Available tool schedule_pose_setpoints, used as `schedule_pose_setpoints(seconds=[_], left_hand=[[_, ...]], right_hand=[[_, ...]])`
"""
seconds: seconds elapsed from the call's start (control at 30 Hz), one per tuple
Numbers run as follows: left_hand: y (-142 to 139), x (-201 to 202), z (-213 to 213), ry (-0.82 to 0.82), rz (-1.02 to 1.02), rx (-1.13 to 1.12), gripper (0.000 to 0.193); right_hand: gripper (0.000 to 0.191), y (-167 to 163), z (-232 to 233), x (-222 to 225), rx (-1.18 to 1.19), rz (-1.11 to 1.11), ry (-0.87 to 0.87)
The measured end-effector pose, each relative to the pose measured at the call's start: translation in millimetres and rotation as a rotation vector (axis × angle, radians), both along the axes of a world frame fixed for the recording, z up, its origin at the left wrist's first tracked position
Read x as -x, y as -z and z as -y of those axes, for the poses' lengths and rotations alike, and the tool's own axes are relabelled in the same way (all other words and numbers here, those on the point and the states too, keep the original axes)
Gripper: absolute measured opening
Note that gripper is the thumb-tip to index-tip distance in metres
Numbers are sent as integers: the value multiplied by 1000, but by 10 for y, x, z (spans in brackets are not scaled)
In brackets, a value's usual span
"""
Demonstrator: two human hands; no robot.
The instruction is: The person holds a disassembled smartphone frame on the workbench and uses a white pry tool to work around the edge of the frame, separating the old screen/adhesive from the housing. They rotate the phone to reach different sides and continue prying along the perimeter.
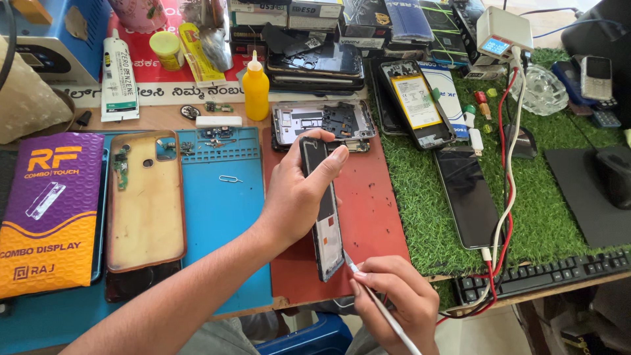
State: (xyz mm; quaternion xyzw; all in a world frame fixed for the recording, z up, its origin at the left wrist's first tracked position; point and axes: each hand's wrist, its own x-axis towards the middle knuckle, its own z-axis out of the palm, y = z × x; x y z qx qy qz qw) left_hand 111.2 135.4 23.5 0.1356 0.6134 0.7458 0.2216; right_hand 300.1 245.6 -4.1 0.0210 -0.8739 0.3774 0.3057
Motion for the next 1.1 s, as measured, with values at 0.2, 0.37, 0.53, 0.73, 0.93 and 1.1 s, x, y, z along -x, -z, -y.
schedule_pose_setpoints(seconds=[0.2, 0.37, 0.53, 0.73, 0.93, 1.1], left_hand=[[-3, -38, -15, 46, 27, -60, 37], [3, -78, -8, 79, -12, 60, 39], [-15, -78, 3, 83, -10, 100, 40], [-47, -69, 9, 90, -19, 123, 39], [-33, -72, 5, 90, -34, 126, 39], [-12, -64, -5, 83, -35, 105, 38]], right_hand=[[24, -25, 10, -49, -11, -1, 19], [18, 87, -3, -148, 93, -58, 30], [11, 250, -78, -240, 287, -60, 7], [11, 300, -143, -286, 350, -52, -75], [13, 240, -98, -247, 261, -27, -49], [13, 207, -45, -238, 264, -1, 2]])
